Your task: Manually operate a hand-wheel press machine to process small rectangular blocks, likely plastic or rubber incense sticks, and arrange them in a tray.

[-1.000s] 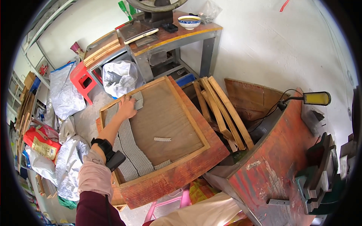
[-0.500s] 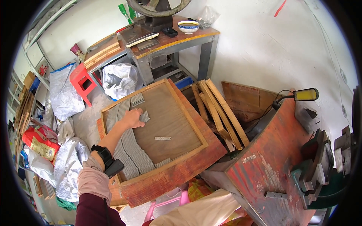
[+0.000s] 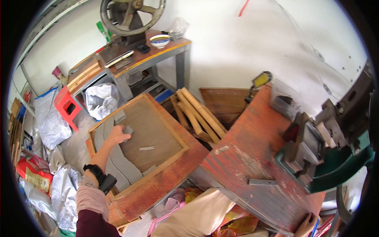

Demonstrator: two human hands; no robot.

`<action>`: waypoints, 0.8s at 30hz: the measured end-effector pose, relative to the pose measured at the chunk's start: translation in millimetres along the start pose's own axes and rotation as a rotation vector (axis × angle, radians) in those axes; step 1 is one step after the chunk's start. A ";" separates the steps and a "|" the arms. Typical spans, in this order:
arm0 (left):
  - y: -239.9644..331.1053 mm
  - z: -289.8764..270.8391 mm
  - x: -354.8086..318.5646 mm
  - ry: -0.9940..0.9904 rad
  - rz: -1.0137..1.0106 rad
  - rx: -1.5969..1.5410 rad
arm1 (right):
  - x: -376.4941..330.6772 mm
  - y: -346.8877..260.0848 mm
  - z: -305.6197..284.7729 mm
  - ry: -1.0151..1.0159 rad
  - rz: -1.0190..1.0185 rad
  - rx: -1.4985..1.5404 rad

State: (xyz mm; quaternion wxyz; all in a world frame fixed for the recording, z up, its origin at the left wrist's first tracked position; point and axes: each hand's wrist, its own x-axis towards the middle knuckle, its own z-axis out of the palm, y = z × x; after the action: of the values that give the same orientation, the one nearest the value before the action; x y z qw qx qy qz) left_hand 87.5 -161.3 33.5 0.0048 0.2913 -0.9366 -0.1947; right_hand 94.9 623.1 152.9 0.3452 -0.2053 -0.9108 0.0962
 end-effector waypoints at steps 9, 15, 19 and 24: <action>142.5 -62.0 -81.0 -0.088 0.240 -0.436 | -3.8 42.2 -1.9 -0.016 -0.050 0.047; 311.7 -92.9 -166.8 -0.138 0.959 -0.252 | 1.4 21.7 4.9 0.047 -0.069 0.164; 430.2 -47.6 -218.1 -0.276 1.396 -0.203 | -0.4 28.6 -5.9 -0.027 0.079 0.528; 536.6 38.3 -290.7 -0.297 1.792 0.002 | -7.2 16.2 -48.1 -0.387 -0.218 0.795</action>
State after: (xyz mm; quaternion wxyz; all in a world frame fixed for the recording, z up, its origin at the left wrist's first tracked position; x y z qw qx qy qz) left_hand 32.4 416.5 225.6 0.0335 -0.5742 -0.8036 -0.1527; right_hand 136.9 636.1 179.3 0.2289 0.0622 -0.8670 0.4382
